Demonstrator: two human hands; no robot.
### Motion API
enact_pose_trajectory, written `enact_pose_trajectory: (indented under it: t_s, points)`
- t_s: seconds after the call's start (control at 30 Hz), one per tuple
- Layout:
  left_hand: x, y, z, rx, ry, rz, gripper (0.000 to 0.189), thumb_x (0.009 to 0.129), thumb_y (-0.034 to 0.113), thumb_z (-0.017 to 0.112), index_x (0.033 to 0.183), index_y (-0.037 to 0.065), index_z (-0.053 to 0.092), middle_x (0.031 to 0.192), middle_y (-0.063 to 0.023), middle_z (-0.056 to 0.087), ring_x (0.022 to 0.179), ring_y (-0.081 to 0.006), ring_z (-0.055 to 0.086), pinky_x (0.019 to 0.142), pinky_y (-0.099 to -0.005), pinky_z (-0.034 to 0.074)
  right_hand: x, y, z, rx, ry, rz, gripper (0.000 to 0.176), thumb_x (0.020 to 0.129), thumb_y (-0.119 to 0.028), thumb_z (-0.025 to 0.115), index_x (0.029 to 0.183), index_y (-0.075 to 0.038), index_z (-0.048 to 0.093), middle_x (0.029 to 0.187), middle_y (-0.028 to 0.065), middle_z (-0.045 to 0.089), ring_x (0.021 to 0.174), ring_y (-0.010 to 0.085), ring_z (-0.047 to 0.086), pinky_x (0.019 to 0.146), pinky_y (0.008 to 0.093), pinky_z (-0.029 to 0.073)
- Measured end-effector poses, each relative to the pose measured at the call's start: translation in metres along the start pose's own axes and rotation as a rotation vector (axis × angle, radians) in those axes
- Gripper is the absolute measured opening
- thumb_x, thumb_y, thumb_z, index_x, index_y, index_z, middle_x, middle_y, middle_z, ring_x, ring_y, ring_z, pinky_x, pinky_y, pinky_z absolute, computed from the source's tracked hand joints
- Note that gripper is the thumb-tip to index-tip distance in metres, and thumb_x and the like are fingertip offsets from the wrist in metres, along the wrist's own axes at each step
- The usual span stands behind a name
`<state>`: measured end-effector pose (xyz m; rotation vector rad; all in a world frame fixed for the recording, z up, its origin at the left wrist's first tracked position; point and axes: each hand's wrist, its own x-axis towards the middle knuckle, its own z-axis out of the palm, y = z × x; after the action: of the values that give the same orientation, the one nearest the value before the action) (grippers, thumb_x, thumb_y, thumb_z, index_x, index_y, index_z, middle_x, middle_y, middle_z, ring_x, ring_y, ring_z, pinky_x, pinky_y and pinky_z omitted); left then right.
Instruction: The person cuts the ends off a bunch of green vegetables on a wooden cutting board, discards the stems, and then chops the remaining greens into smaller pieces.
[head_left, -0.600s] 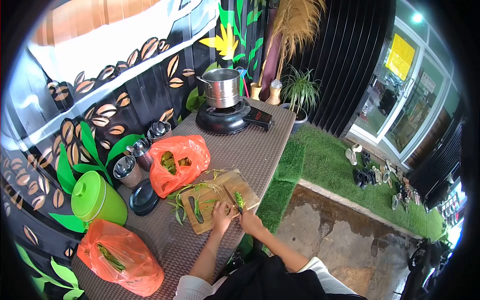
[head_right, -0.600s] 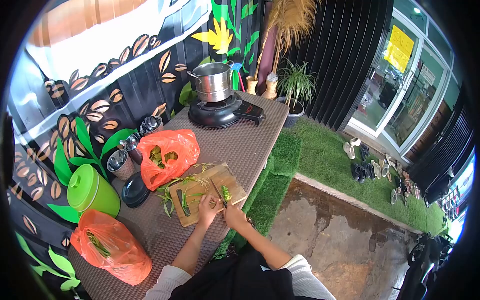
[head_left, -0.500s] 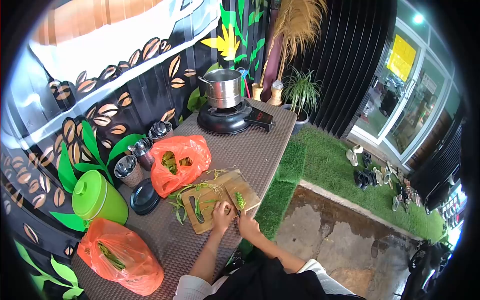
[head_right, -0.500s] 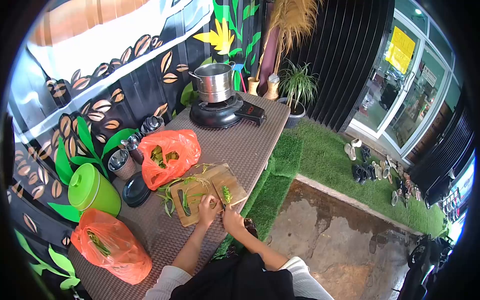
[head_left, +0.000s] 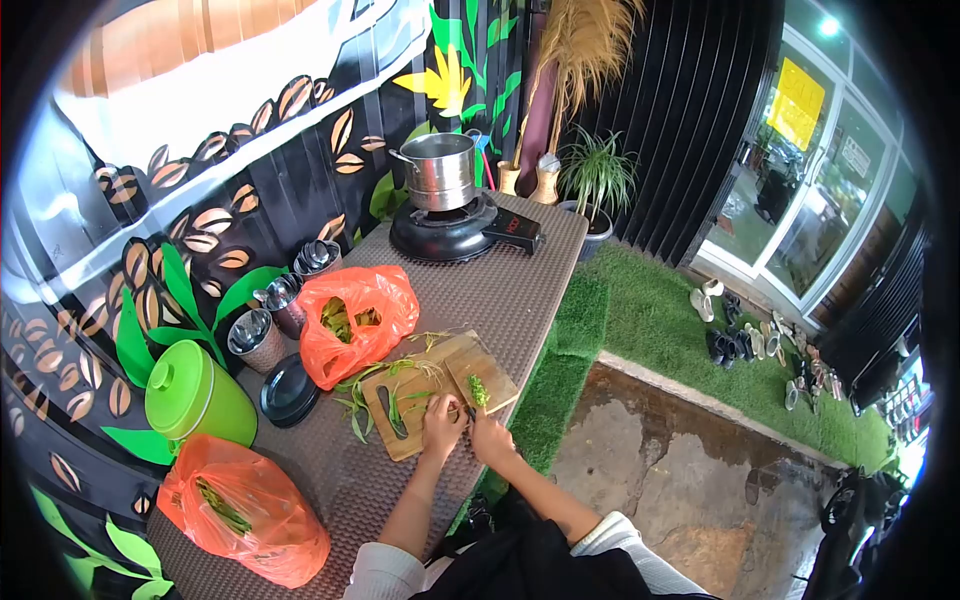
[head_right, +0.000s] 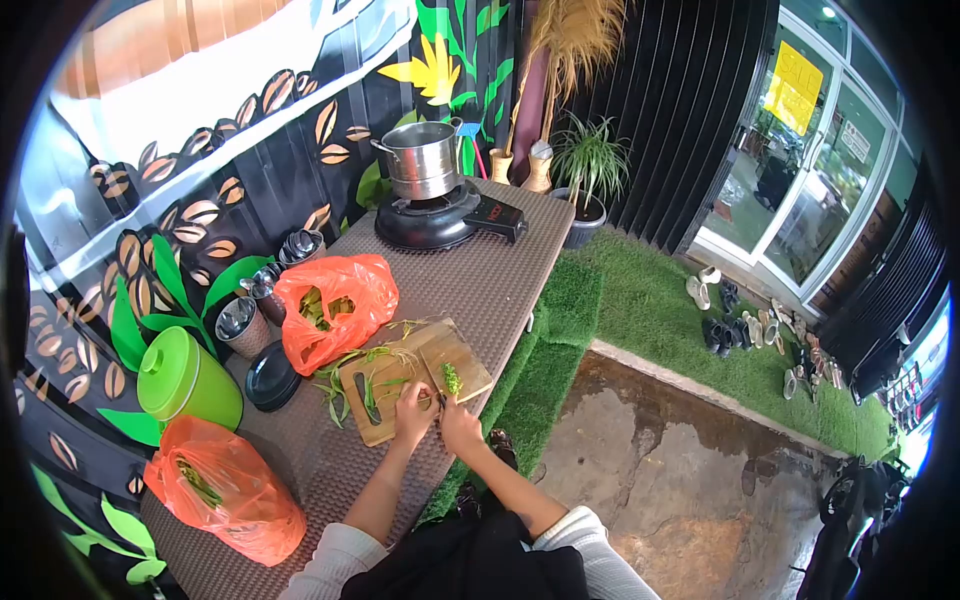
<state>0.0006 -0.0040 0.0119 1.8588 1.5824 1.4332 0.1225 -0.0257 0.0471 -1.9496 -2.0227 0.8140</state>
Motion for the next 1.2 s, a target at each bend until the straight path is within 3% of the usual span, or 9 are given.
enact_pose_trajectory:
  t_s: [0.2, 0.3, 0.53, 0.6, 0.77, 0.9, 0.97, 1.07, 1.2]
  points:
    - [-0.003, -0.004, -0.001, -0.038, 0.004, -0.009, 0.016, 0.072, 0.002, 0.068, 0.082, 0.001, 0.055, 0.077, -0.0116, 0.055, 0.075, -0.0243, 0.06, 0.069, -0.0329, 0.048, -0.004, 0.01, -0.004, 0.023, 0.007, -0.104, 0.036, 0.092, -0.024, 0.046, 0.114, 0.004, 0.042, 0.09, 0.0287, 0.063, 0.086, 0.0443, 0.064, 0.073, 0.0513, 0.052]
    - [-0.001, -0.004, 0.0, -0.049, -0.021, -0.063, 0.017, 0.072, 0.003, 0.068, 0.082, 0.003, 0.054, 0.079, -0.0117, 0.056, 0.078, -0.0265, 0.061, 0.069, -0.0359, 0.05, -0.024, -0.013, -0.006, -0.011, -0.062, 0.054, 0.036, 0.092, -0.024, 0.046, 0.115, 0.004, 0.041, 0.093, 0.0291, 0.063, 0.088, 0.0439, 0.064, 0.074, 0.0509, 0.052]
    - [-0.002, 0.0, 0.0, -0.064, -0.01, -0.084, 0.015, 0.075, 0.004, 0.068, 0.082, 0.003, 0.054, 0.079, -0.0119, 0.056, 0.077, -0.0282, 0.06, 0.068, -0.0381, 0.048, 0.004, 0.014, 0.006, 0.004, 0.055, -0.119, 0.036, 0.094, -0.026, 0.044, 0.119, 0.0, 0.038, 0.084, 0.0294, 0.064, 0.08, 0.0453, 0.064, 0.071, 0.0528, 0.052]
    - [-0.003, -0.004, 0.0, -0.057, 0.0, -0.085, 0.015, 0.076, 0.006, 0.068, 0.082, 0.004, 0.054, 0.079, -0.012, 0.056, 0.077, -0.0292, 0.06, 0.068, -0.0392, 0.047, -0.012, 0.005, 0.002, 0.013, 0.022, -0.069, 0.036, 0.094, -0.026, 0.044, 0.116, 0.001, 0.039, 0.085, 0.0294, 0.064, 0.081, 0.046, 0.064, 0.072, 0.0539, 0.051]
    - [-0.01, -0.005, -0.005, 0.135, 0.037, 0.083, 0.014, 0.079, 0.009, 0.067, 0.086, 0.004, 0.056, 0.08, -0.0122, 0.058, 0.078, -0.033, 0.056, 0.067, -0.0426, 0.045, -0.019, 0.002, -0.001, 0.014, 0.024, -0.009, 0.038, 0.094, -0.029, 0.044, 0.117, 0.002, 0.04, 0.082, 0.0294, 0.063, 0.08, 0.0458, 0.063, 0.071, 0.0542, 0.051]
    - [-0.007, -0.006, -0.005, 0.084, -0.02, 0.11, 0.013, 0.08, 0.006, 0.065, 0.09, 0.004, 0.057, 0.085, -0.0116, 0.061, 0.081, -0.0317, 0.058, 0.07, -0.0419, 0.046, 0.0, 0.014, -0.004, -0.027, 0.044, -0.041, 0.038, 0.094, -0.029, 0.044, 0.117, 0.001, 0.04, 0.081, 0.0295, 0.063, 0.079, 0.0455, 0.064, 0.071, 0.0539, 0.051]
    - [-0.004, -0.006, -0.004, -0.069, -0.069, -0.017, 0.015, 0.078, -0.003, 0.063, 0.091, 0.001, 0.058, 0.087, -0.0119, 0.062, 0.081, -0.0247, 0.065, 0.07, -0.0329, 0.05, 0.004, 0.021, -0.008, -0.027, 0.041, -0.079, 0.038, 0.094, -0.028, 0.044, 0.117, 0.001, 0.04, 0.081, 0.0302, 0.063, 0.08, 0.0459, 0.063, 0.071, 0.0539, 0.051]
    - [0.003, -0.004, 0.001, -0.252, -0.157, -0.178, 0.018, 0.078, -0.001, 0.065, 0.094, 0.002, 0.057, 0.087, -0.0109, 0.064, 0.087, -0.0263, 0.062, 0.074, -0.0371, 0.048, 0.003, 0.018, -0.018, -0.024, -0.003, -0.066, 0.037, 0.094, -0.027, 0.044, 0.116, 0.002, 0.04, 0.082, 0.0305, 0.063, 0.081, 0.0463, 0.063, 0.072, 0.0541, 0.051]
    - [0.006, 0.0, 0.004, -0.246, -0.132, -0.162, 0.02, 0.076, -0.003, 0.066, 0.094, 0.002, 0.057, 0.084, -0.0107, 0.064, 0.082, -0.0259, 0.063, 0.072, -0.0358, 0.048, -0.006, 0.015, -0.01, -0.031, 0.017, -0.049, 0.035, 0.094, -0.026, 0.044, 0.114, 0.002, 0.04, 0.081, 0.0299, 0.063, 0.08, 0.0461, 0.063, 0.071, 0.0539, 0.051]
